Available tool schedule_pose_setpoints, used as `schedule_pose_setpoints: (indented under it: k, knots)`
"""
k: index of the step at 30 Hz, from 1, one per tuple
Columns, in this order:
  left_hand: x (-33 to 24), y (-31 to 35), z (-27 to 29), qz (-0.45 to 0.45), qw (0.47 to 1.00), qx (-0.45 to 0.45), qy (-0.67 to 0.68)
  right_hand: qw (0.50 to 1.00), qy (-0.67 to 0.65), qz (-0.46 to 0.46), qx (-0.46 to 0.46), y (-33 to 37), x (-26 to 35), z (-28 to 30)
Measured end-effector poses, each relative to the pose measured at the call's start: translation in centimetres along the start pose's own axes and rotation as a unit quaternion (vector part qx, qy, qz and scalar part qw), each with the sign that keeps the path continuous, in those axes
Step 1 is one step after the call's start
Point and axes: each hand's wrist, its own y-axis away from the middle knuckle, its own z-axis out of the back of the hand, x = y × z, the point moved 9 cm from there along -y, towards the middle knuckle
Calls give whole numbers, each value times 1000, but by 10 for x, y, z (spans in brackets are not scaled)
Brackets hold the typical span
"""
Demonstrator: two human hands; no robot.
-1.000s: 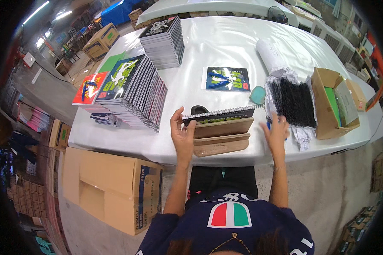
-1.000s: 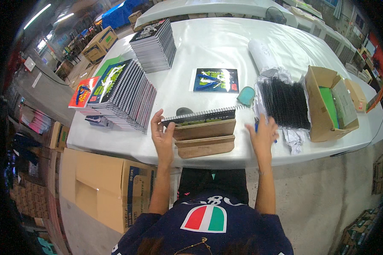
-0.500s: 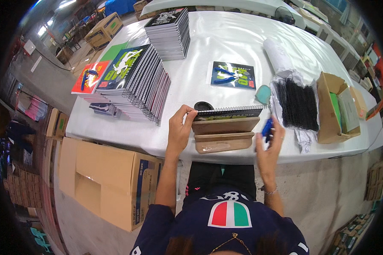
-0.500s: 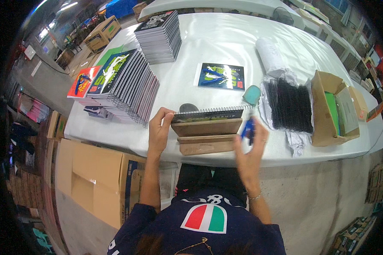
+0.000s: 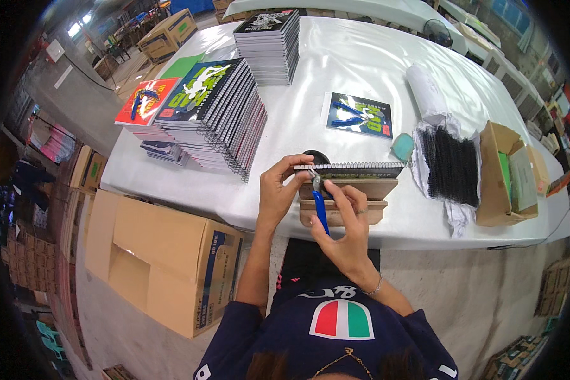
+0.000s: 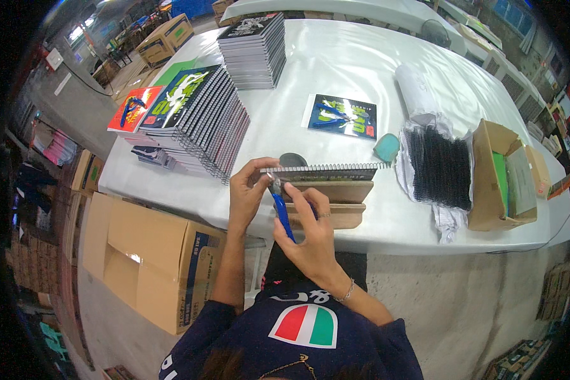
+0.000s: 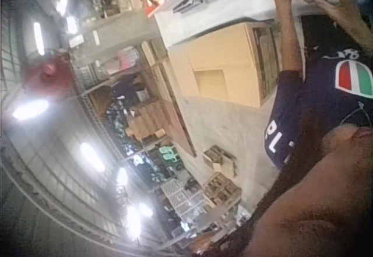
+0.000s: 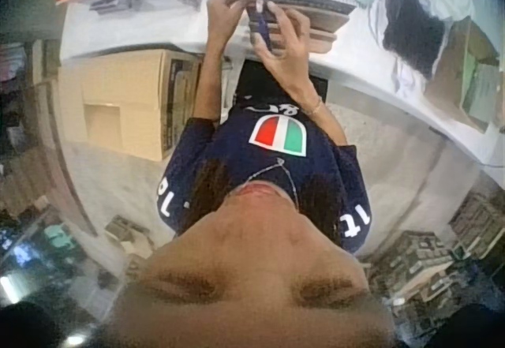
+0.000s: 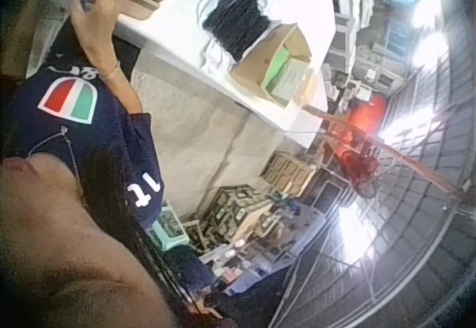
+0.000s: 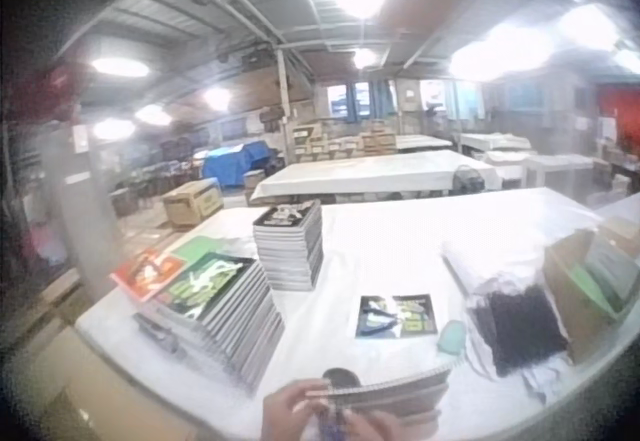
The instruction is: The person picks up a stack of notebook pages, places them on a wooden block to align them, and threads a long plastic spiral through the punched holes. They then use pliers to snip and crimp the ends of the spiral before moving the finished notebook to a stack.
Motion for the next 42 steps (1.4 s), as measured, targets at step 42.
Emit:
schedule_pose_setpoints:
  k: [42]
  knots:
    - [-21, 13, 3, -68, 988, -13, -137, 997, 49, -50, -25, 24, -50, 24]
